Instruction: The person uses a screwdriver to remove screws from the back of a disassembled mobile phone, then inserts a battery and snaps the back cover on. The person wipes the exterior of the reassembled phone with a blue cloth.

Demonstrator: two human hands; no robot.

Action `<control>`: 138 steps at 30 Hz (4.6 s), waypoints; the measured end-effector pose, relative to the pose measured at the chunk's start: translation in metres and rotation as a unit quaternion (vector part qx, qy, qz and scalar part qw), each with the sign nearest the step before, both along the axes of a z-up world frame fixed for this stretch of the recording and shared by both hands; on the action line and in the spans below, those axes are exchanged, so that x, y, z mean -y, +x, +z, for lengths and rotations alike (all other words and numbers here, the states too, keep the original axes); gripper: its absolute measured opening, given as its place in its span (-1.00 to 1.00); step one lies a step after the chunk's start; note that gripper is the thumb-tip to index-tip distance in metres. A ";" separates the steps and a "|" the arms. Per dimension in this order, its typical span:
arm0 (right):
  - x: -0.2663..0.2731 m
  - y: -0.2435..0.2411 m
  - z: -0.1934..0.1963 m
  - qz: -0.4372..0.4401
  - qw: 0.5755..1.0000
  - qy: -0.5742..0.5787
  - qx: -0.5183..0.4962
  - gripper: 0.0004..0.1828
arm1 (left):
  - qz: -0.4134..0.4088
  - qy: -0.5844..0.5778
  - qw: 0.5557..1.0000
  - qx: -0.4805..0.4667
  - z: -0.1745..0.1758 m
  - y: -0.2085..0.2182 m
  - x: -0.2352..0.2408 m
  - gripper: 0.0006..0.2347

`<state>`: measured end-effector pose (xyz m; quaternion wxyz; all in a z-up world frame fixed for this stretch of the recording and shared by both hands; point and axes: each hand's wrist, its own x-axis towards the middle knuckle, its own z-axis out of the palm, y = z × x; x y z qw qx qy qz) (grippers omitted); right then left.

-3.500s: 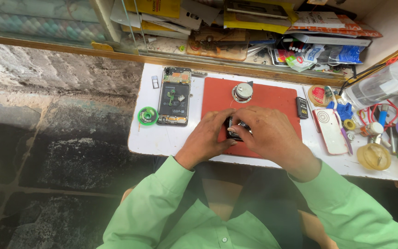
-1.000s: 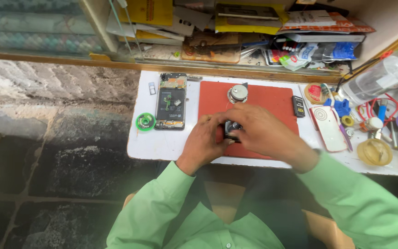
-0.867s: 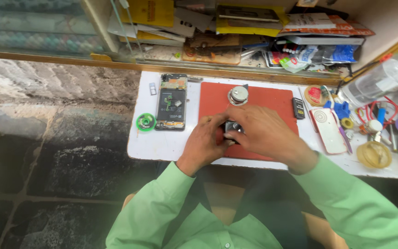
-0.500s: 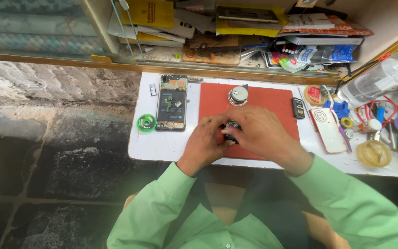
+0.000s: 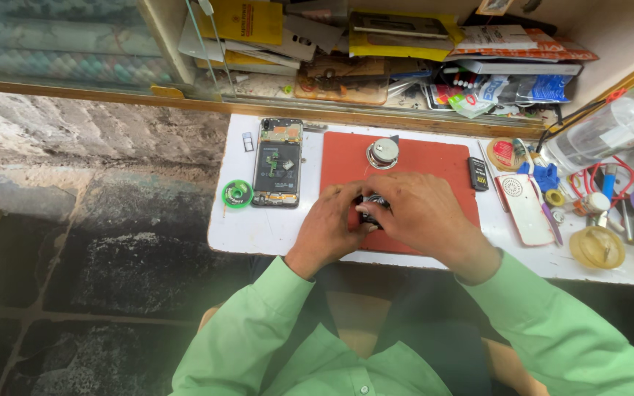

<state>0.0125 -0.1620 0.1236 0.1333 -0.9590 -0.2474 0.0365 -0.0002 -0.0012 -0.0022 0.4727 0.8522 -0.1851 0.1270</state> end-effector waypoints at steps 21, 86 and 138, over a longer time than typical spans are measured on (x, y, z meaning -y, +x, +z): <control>0.033 -0.059 -0.031 -0.021 0.918 0.379 0.116 -0.77 | -0.053 -0.007 0.999 0.007 0.003 -0.003 -0.006 -0.35; 0.146 -0.082 -0.141 -0.201 0.654 0.719 0.122 -0.71 | 0.083 0.035 0.985 0.149 0.009 -0.049 0.022 -0.76; 0.094 -0.097 -0.119 -0.197 0.770 0.587 0.152 -0.69 | -0.016 -0.038 0.999 0.022 -0.002 -0.028 0.005 -0.42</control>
